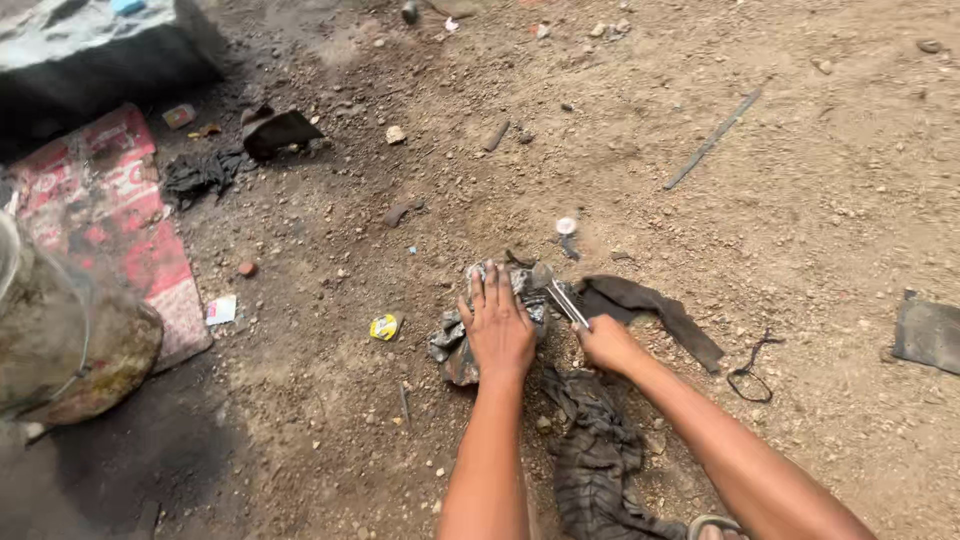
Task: The person uses a wrench to repeatedly strike and break a piece of metal resting on a rock. The person holds the metal piece with one hand and swings the wrench with the other to fracture the object into smaller pieces.
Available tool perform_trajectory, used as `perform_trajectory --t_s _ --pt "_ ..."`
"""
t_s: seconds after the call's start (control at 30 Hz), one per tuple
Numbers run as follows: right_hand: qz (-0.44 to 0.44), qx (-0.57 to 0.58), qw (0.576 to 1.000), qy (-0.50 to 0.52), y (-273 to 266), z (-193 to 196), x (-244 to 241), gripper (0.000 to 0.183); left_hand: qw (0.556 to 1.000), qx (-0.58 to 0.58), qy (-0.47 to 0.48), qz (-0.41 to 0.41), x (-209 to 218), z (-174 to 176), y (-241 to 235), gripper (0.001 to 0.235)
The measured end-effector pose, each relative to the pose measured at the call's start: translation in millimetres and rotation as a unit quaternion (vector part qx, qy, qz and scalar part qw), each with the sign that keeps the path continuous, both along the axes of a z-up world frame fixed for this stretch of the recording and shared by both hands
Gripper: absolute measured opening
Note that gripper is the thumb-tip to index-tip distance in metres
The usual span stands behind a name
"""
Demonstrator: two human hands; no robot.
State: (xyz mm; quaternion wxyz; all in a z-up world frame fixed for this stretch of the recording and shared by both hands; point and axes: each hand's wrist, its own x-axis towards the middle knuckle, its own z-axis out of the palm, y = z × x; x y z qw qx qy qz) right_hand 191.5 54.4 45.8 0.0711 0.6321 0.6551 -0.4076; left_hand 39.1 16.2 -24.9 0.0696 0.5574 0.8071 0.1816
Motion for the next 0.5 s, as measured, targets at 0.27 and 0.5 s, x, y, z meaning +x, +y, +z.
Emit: perform_trajectory --t_s 0.27,0.5 --pt "-0.234 0.283 0.803 0.469 131 152 101 0.032 1.0 0.001 0.016 0.002 4 0 10 0.058" --pt "-0.201 0.62 0.515 0.556 71 55 62 0.029 1.0 0.009 0.01 0.009 7 -13 8 0.06"
